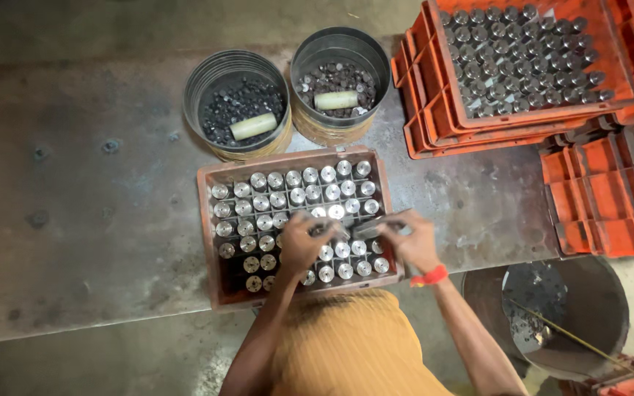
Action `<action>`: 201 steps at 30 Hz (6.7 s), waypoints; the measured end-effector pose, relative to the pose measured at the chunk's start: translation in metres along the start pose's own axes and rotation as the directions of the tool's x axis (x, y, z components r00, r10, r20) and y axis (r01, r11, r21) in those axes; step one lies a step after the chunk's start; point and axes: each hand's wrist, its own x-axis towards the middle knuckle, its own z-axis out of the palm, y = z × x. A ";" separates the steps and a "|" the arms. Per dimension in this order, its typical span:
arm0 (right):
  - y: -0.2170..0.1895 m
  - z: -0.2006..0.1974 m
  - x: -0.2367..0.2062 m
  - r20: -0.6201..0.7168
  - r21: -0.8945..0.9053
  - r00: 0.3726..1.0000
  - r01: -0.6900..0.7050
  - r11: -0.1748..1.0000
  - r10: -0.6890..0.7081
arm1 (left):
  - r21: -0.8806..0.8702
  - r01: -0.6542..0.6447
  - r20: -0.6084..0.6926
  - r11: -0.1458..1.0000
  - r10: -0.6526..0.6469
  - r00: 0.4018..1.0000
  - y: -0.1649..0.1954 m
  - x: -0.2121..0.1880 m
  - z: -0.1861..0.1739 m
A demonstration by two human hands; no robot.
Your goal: The person places small aluminum candle cups one at a time into the cells of a grid tray on a metal workbench, occasionally using a white cylindrical tool to press the cups down into the tray. Buckets of dark cups and orange crates of cups sit nearby on the bench.
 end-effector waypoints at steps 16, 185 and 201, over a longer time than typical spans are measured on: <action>0.007 0.033 -0.046 0.079 -0.251 0.985 0.166 0.953 -0.151 | 0.134 -0.163 0.031 0.978 0.160 0.987 0.001 -0.046 0.017; 0.109 0.146 0.431 0.836 -0.443 0.539 0.551 0.707 0.103 | 0.846 0.205 -0.326 0.493 0.173 0.929 -0.182 0.042 -0.145; 0.067 0.125 0.449 0.745 0.098 0.569 -0.609 0.787 0.347 | 0.320 0.647 -0.577 0.692 -0.399 0.712 -0.153 0.046 -0.145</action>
